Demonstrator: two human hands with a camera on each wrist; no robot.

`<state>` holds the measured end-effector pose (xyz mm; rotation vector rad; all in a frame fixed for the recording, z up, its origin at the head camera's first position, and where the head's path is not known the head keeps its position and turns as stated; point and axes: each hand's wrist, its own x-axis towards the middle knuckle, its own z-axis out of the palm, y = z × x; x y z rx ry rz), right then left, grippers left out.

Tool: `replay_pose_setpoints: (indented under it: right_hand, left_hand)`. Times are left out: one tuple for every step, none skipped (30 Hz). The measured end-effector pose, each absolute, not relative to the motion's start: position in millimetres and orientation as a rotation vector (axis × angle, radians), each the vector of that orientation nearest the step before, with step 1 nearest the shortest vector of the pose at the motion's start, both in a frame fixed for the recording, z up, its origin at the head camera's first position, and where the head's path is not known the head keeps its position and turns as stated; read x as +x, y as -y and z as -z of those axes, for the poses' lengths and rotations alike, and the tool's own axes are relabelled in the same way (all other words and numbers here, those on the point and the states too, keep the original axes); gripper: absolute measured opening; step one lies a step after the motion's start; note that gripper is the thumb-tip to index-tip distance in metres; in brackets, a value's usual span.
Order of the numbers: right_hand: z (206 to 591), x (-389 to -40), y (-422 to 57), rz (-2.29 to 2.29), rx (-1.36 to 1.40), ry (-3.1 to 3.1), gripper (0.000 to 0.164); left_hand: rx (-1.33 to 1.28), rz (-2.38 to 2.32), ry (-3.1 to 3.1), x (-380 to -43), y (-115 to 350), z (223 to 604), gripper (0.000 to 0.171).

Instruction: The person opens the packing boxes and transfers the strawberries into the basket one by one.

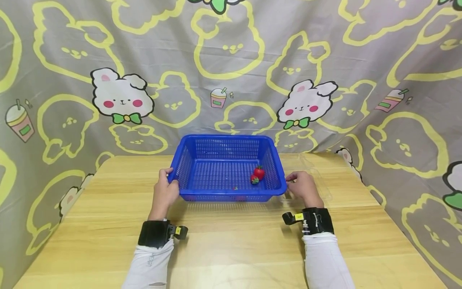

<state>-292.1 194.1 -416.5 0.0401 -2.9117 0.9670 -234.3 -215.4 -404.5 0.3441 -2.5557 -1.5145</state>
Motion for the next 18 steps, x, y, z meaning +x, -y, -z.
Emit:
replay_pose_setpoints:
  right_hand:
    - [416.2, -292.2, -194.2, -0.961, 0.045, 2.903, 0.015]
    - [416.0, -292.0, -194.2, -0.96, 0.043, 2.899, 0.014]
    - [415.8, -291.9, -194.2, -0.959, 0.04, 2.896, 0.014]
    - [415.5, -291.7, -194.1, -0.959, 0.035, 2.892, 0.013]
    - [415.4, -291.5, -194.2, -0.958, 0.036, 2.887, 0.012]
    - [415.3, -291.5, -194.4, -0.954, 0.037, 2.884, 0.012]
    - [415.1, -291.3, -194.6, -0.95, 0.038, 2.882, 0.012]
    - [415.0, -291.0, -194.5, -0.95, 0.031, 2.881, 0.012]
    - [414.7, -291.0, -194.6, -0.949, 0.031, 2.88, 0.012]
    - [414.4, -290.9, -194.7, -0.948, 0.03, 2.878, 0.011]
    - [413.9, -290.8, -194.6, -0.948, 0.032, 2.877, 0.011]
    - [413.6, -291.0, -194.6, -0.949, 0.028, 2.877, 0.011]
    - [413.2, -290.8, -194.3, -0.953, 0.024, 2.878, 0.011]
    - [412.8, -290.8, -194.0, -0.955, 0.019, 2.877, 0.011]
    - [412.9, -290.9, -194.2, -0.956, 0.019, 2.876, 0.011]
    - [412.9, -291.0, -194.2, -0.955, 0.017, 2.875, 0.01]
    - [412.9, -291.0, -194.2, -0.954, 0.022, 2.871, 0.01]
    - [413.3, -291.1, -194.4, -0.952, 0.017, 2.869, 0.01]
  left_hand:
    - [0.344, 1.514, 2.556, -234.4, 215.3, 404.5, 0.047]
    - [0.344, 1.513, 2.555, -234.5, 215.3, 404.6, 0.047]
    - [0.343, 1.51, 2.554, -234.7, 215.4, 404.8, 0.047]
    - [0.342, 1.504, 2.553, -234.8, 215.4, 404.6, 0.047]
    - [0.341, 1.499, 2.553, -234.8, 215.3, 404.4, 0.047]
    - [0.341, 1.49, 2.552, -234.7, 215.2, 404.2, 0.047]
    - [0.343, 1.487, 2.551, -234.7, 215.2, 404.3, 0.047]
    - [0.344, 1.486, 2.551, -234.6, 215.2, 404.4, 0.047]
    - [0.344, 1.488, 2.552, -234.5, 215.2, 404.5, 0.048]
    - [0.344, 1.492, 2.551, -234.2, 215.1, 404.5, 0.048]
    - [0.344, 1.497, 2.55, -234.0, 214.9, 404.6, 0.049]
    - [0.342, 1.501, 2.549, -233.9, 215.0, 404.8, 0.049]
    - [0.34, 1.506, 2.55, -233.8, 215.0, 404.9, 0.05]
    - [0.337, 1.506, 2.549, -233.8, 215.0, 405.0, 0.05]
    - [0.337, 1.505, 2.549, -233.8, 215.0, 405.0, 0.05]
    - [0.338, 1.503, 2.549, -233.9, 215.0, 405.1, 0.05]
    - [0.339, 1.5, 2.552, -234.1, 215.1, 405.2, 0.051]
    - [0.339, 1.499, 2.556, -234.3, 215.0, 405.2, 0.051]
